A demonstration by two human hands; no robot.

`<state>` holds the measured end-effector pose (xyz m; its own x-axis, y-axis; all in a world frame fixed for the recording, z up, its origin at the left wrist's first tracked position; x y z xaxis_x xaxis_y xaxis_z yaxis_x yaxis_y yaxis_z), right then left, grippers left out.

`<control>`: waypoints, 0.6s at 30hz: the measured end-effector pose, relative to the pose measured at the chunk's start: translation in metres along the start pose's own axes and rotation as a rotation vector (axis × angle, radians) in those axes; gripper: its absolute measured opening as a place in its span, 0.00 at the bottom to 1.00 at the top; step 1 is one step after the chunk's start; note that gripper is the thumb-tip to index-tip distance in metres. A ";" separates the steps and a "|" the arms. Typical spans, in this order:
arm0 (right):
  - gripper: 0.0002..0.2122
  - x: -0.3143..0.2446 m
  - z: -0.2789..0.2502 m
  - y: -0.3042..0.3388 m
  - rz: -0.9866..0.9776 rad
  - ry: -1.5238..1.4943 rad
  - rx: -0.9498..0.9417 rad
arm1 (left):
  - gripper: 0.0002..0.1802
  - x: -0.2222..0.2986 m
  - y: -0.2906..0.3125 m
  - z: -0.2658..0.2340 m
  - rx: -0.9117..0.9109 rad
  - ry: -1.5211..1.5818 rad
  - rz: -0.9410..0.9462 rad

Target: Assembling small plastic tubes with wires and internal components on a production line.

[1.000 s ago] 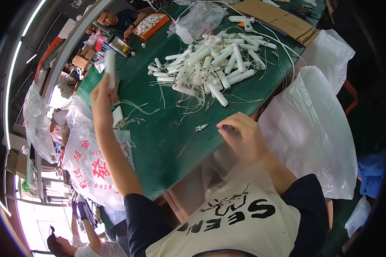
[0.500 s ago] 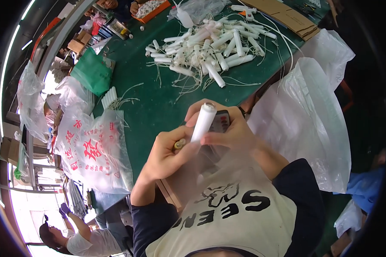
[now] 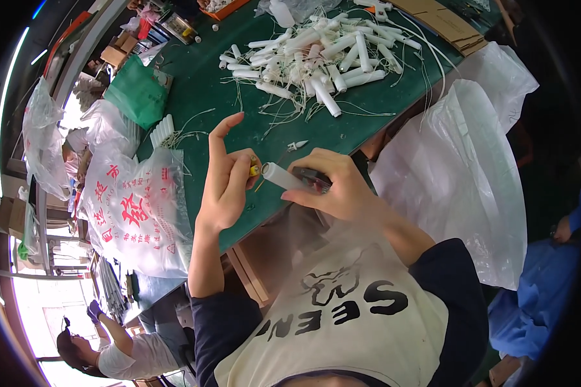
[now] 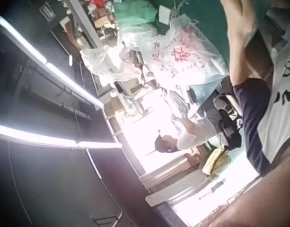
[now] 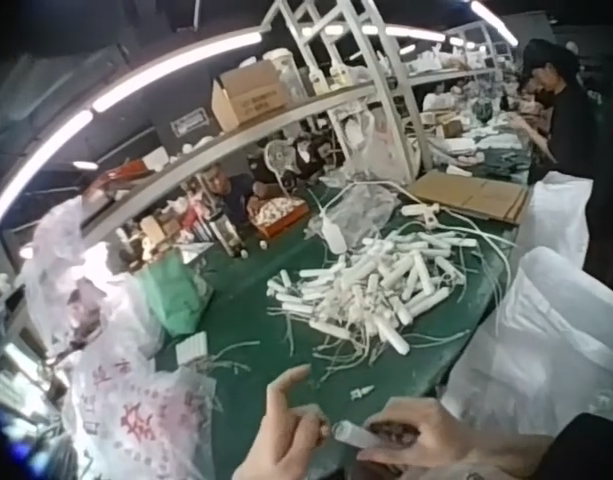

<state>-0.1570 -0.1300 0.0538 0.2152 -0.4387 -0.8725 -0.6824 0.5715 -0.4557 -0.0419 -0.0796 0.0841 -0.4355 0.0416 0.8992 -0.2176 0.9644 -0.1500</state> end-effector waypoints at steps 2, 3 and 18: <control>0.14 -0.002 -0.002 0.000 -0.016 -0.002 0.008 | 0.26 0.006 -0.001 0.002 -0.031 -0.073 0.059; 0.14 -0.002 -0.002 -0.001 -0.001 0.025 0.001 | 0.26 0.007 -0.002 0.003 -0.032 -0.073 0.059; 0.14 -0.008 0.001 0.005 -0.218 0.227 0.057 | 0.28 0.040 -0.008 0.020 -0.115 -0.694 0.295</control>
<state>-0.1613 -0.1232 0.0581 0.1863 -0.6946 -0.6948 -0.5961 0.4823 -0.6419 -0.0749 -0.0908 0.1134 -0.9191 0.1648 0.3579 0.0687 0.9615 -0.2661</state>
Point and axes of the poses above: each hand's wrist, its own y-axis away from the middle knuckle, its own z-axis out of the palm, x = y × z, the point moved 10 cm from there along -y, towards the middle knuckle, and after that the axes turned 2 degrees about -y, right-handed, at the moved point
